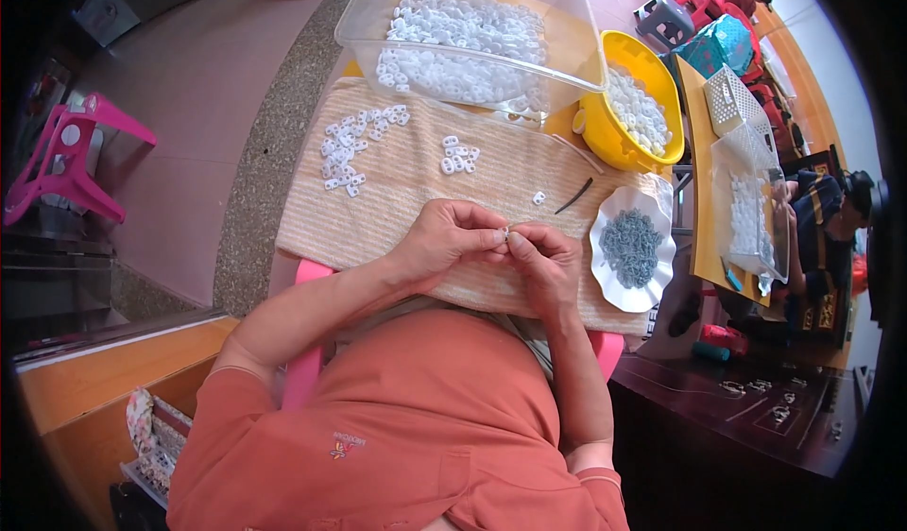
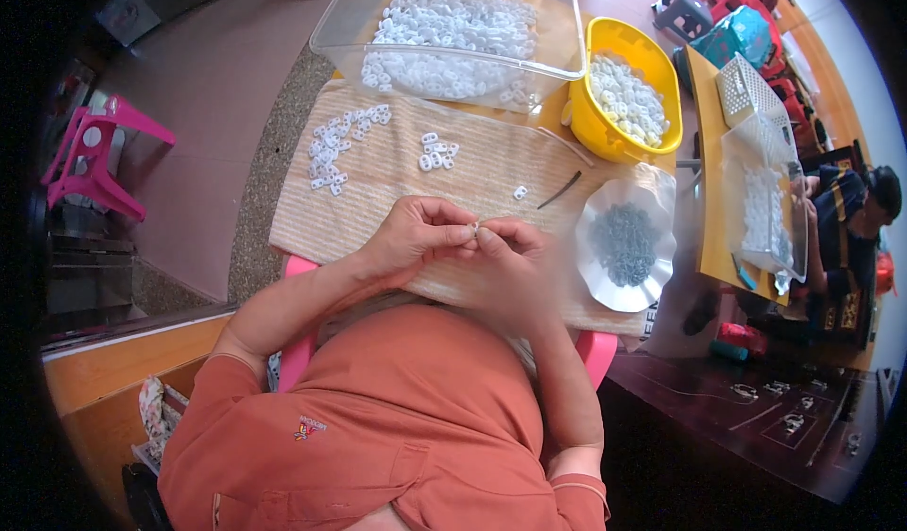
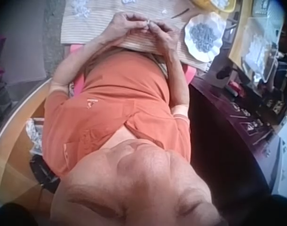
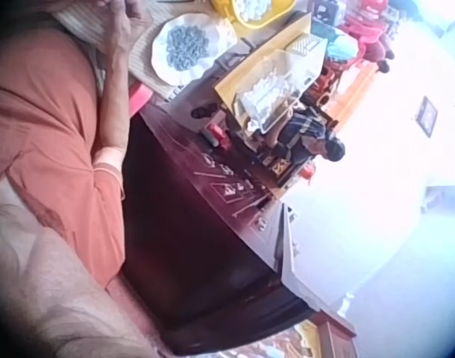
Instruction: Manually assembling small white plastic components by joining parts together at a workshop table.
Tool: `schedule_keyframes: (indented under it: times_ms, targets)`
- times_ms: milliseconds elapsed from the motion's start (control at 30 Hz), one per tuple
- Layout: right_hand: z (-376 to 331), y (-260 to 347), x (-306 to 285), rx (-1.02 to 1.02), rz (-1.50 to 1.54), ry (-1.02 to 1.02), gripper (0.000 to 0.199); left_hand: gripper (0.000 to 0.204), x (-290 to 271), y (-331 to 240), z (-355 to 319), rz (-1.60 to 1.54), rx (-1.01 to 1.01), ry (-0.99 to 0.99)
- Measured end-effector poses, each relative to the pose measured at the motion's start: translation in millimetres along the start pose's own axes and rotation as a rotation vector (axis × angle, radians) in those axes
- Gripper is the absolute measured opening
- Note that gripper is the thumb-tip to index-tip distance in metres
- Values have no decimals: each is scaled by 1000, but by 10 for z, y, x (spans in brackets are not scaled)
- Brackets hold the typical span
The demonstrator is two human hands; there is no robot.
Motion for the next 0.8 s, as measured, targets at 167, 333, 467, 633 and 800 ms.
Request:
schedule_keyframes:
  times_ms: [167, 333, 467, 633, 800]
  targets:
    - [4, -16, -26, 50, 59, -12, 11, 18, 2, -9, 13, 21, -3, 0]
    - [10, -55, -47, 60, 99, 3, 11, 18, 18, -9, -10, 9, -14, 9]
    - [9, -28, -59, 44, 37, -21, 11, 17, -9, -8, -32, 1, -21, 12]
    - [8, -73, -103, 99, 34, -54, 10, 17, -2, -28, -70, 15, -43, 11]
    - [24, -85, -160, 123, -44, -92, 9, 16, -20, -47, -82, 12, -33, 4]
Point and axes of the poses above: each hand's wrist, its own z-axis towards the middle knuckle, its own x-axis out of the palm, y = z × x, the point moved 9 cm from there along z, towards the middle knuckle, and after that the axes turned 13 degrees about z, right-handed, at the moved point
